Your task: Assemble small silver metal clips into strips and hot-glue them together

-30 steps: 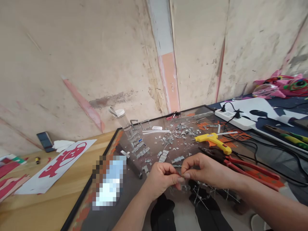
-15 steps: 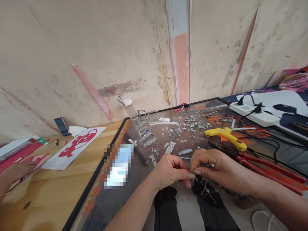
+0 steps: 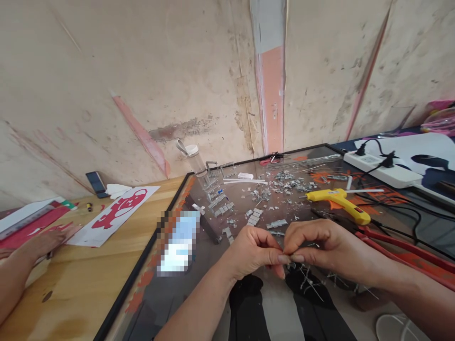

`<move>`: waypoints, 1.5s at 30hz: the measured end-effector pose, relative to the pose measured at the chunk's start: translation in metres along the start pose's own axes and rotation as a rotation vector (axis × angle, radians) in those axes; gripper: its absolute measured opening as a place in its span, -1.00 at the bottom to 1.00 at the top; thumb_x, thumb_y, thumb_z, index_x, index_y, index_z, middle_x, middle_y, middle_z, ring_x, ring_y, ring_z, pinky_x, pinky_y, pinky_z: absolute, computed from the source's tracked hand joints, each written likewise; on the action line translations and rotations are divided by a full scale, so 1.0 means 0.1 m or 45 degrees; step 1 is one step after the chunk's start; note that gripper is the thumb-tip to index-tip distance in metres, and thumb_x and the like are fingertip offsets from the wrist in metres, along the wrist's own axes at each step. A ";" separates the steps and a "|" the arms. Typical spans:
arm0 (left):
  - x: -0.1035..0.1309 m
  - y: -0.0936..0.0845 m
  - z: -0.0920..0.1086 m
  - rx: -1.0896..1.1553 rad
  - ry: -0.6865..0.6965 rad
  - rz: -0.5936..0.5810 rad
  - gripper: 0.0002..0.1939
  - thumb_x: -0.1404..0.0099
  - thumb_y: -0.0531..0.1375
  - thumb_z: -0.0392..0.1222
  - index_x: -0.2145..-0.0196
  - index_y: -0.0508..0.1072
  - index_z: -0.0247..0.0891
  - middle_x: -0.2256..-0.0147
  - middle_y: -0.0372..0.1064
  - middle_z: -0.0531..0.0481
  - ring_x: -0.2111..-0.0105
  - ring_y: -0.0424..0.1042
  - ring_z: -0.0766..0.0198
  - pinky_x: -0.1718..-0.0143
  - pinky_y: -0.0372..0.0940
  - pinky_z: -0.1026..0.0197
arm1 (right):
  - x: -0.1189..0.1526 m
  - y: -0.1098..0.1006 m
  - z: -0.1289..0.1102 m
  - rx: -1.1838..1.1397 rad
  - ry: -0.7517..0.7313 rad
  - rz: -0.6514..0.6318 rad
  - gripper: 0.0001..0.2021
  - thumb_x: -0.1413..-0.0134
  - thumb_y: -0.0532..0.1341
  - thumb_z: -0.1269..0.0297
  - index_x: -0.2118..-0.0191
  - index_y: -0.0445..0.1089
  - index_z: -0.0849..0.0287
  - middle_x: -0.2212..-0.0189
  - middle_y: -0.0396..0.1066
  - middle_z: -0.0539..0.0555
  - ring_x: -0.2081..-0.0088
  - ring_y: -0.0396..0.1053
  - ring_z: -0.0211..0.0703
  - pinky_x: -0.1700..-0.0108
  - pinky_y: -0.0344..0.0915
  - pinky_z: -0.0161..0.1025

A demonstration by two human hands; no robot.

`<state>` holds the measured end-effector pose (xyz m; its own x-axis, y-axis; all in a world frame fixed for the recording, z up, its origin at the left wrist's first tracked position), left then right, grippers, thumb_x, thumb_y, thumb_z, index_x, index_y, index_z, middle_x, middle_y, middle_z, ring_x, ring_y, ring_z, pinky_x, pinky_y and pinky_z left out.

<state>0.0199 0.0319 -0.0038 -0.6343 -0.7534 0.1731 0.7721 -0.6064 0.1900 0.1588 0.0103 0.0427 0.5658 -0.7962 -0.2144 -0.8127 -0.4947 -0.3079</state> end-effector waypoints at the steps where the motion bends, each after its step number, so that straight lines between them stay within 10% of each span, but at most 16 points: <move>1: 0.00 0.01 0.00 0.003 -0.004 -0.014 -0.75 0.05 0.40 -0.18 0.59 0.43 -0.37 0.67 0.43 0.02 0.66 0.39 0.39 0.59 0.16 0.40 | 0.00 0.01 0.00 -0.001 -0.018 0.003 -0.83 -0.10 0.25 0.22 0.41 0.46 0.21 0.44 0.39 0.02 0.38 0.31 -0.26 0.31 0.22 -0.31; 18: -0.01 0.04 -0.01 0.072 -0.043 -0.017 -0.66 0.16 0.43 -0.09 0.61 0.41 -0.37 0.69 0.41 0.02 0.69 0.38 0.36 0.60 0.17 0.38 | 0.03 0.06 0.01 0.076 -0.092 0.080 -0.75 -0.18 0.16 0.14 0.41 0.39 0.19 0.45 0.38 0.03 0.40 0.32 -0.24 0.33 0.25 -0.29; 28: -0.01 0.01 0.00 0.085 -0.011 -0.054 -0.67 0.09 0.41 -0.07 0.58 0.41 -0.38 0.67 0.42 0.01 0.68 0.37 0.38 0.60 0.17 0.39 | 0.06 0.03 -0.19 0.561 -0.626 0.238 -0.85 -0.19 0.15 0.41 0.17 0.43 0.11 0.35 0.46 0.05 0.26 0.37 -0.21 0.20 0.32 -0.25; 45: 0.06 0.20 -0.16 0.333 -0.297 -0.660 -0.45 -0.12 0.21 0.19 0.36 0.52 -0.49 0.47 0.51 -0.29 0.53 0.51 0.17 0.72 0.26 0.36 | 0.18 0.10 -0.18 1.184 -0.880 0.213 -0.74 -0.14 0.15 0.46 0.05 0.33 0.14 0.21 0.45 0.07 0.15 0.33 -0.13 0.03 0.12 -0.09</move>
<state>0.0323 0.0115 -0.0140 -0.9383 -0.2848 0.1960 0.3457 -0.7738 0.5308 0.1580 -0.0151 0.0524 0.6494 -0.3267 -0.6867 -0.6313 0.2718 -0.7263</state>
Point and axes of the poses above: each hand's wrist, its own x-axis away from the middle knuckle, its own y-axis out of the palm, z = x × y, the point moved 5 cm from there along -x, towards the middle knuckle
